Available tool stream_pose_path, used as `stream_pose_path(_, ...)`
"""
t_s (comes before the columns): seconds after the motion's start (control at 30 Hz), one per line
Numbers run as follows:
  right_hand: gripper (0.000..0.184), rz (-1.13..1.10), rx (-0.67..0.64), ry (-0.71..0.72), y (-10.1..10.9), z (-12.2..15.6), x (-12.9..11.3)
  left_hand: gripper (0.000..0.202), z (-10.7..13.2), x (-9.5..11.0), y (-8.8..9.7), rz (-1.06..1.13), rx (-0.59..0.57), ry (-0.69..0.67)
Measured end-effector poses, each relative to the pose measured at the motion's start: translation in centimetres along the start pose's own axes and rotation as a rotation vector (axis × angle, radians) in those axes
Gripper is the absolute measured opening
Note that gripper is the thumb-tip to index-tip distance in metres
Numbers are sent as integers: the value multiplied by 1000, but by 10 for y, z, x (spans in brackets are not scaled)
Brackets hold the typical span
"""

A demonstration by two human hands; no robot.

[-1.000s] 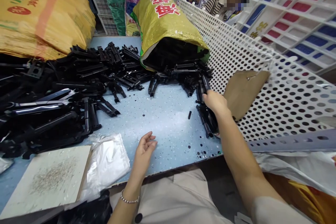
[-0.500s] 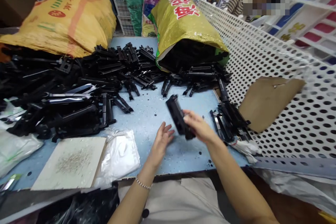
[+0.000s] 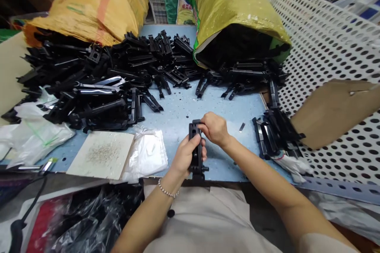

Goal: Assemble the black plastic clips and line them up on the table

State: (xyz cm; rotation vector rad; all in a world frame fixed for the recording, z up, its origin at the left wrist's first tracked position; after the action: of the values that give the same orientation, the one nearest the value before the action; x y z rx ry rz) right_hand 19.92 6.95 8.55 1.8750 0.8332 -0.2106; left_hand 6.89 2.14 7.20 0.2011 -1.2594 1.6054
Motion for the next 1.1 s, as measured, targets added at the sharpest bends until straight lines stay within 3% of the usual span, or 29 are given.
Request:
stream_pose_path(0.1,53,-105,-83,-122,-6,8,-7,43,-6,7,10,34,109,-75)
stream_pose_path(0.27,49,-263,-180,177,1,43,-43,51,-8,24,24,74,135,-142)
stream_pose_path(0.43,35,-262,-232,209,-3,59,-48,48,-6,26,22,74,148,-141)
stream_pose_path(0.5,35,-314,-275,113,-8,62,-47,44,-7,22,22,46,183,-150)
stream_pose_path(0.6,40,-469,-301,-202,-17,68,-45,46,-10,12,19,-22,271,-199)
stream_pose_path(0.7,51,-598,-233,-407,-14,72,-37,58,-12,5,10,-198,179,-238)
stream_pose_path(0.77,49,-519,-118,-477,11,73,-20,65,-13,6,7,-382,44,-233)
stream_pose_path(0.83,48,-252,64,-582,57,78,8,68,-19,15,14,-592,-10,-208)
stream_pose_path(0.87,48,-68,161,-638,85,83,22,68,-24,24,21,-696,18,-214)
stream_pose_path(0.93,51,324,299,-738,139,96,49,63,-41,49,42,-894,178,-302)
stream_pose_path(1.0,50,621,311,-836,178,113,71,59,-64,78,63,-1083,430,-440)
stream_pose_path(1.1,47,799,121,-908,196,137,96,59,-98,113,85,-1295,805,-467)
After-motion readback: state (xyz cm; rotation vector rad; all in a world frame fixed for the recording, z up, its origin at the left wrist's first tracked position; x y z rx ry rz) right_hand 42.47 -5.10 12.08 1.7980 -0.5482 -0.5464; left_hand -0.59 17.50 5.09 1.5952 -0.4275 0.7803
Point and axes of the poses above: each hand's wrist, its own z-axis away from the middle knuckle, its own y-axis out of the back of the hand, x = y × z, the point moved 3 cm from there along -z, towards the middle knuckle, and after that the axes turned 2 degrees about -z, right-handed, at the moved point
